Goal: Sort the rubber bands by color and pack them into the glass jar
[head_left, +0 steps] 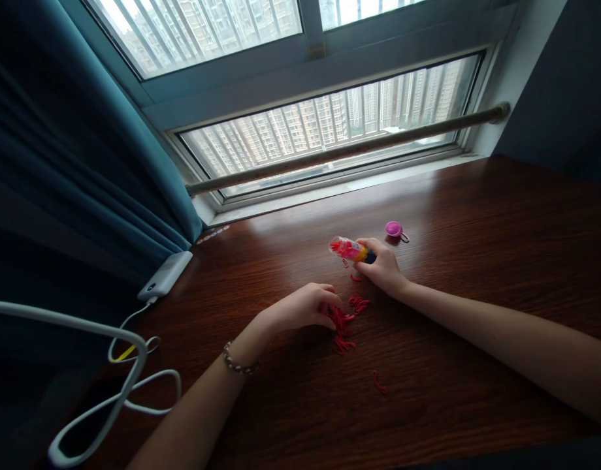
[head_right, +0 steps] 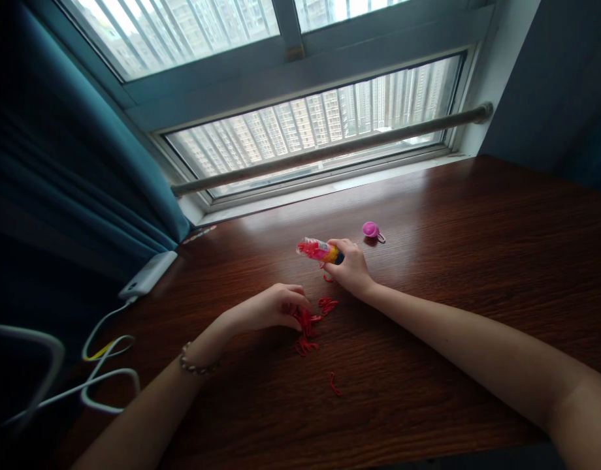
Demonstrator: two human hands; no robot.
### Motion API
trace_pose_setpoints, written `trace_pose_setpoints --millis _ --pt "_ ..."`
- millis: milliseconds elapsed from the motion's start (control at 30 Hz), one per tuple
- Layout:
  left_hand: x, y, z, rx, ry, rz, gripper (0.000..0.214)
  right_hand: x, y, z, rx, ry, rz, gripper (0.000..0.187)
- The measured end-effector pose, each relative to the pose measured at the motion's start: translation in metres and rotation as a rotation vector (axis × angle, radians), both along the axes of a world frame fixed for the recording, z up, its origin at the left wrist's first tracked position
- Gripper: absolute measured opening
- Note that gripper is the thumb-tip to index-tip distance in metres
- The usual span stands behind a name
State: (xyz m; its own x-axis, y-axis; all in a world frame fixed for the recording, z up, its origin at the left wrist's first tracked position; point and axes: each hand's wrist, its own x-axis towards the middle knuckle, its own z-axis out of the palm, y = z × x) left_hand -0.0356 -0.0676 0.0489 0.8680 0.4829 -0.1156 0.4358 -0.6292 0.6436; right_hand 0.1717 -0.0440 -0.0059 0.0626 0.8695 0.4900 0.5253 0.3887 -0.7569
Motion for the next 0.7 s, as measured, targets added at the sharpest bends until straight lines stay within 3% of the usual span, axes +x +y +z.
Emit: trace_pose_setpoints --millis 133,200,267,367,467,600,700 --pt "0.000 0.001 -0.004 -0.011 -0.062 0.028 0.012 0.000 0.000 0.001 0.002 -0.002 0.005 0.035" --pt "-0.003 0.005 -0.009 -0.045 -0.124 0.114 0.013 0.000 0.000 0.001 0.002 0.000 0.005 0.035" --pt "-0.008 0.014 -0.018 -0.134 -0.238 0.282 0.018 0.000 0.001 0.001 0.006 -0.004 -0.001 0.036" --pt "-0.019 0.033 -0.035 -0.326 -0.530 0.645 0.025 0.001 0.002 -0.001 0.010 -0.042 -0.018 0.036" --pt "-0.028 0.047 -0.049 -0.375 -0.805 0.877 0.028 0.001 0.001 -0.002 -0.004 -0.115 -0.031 0.037" --pt "-0.025 0.046 -0.053 -0.272 -0.853 0.884 0.026 -0.002 -0.007 0.001 0.001 -0.241 -0.034 0.038" --pt "-0.017 0.036 -0.051 -0.036 -0.751 0.799 0.019 -0.005 -0.012 0.005 0.024 -0.319 -0.032 0.038"
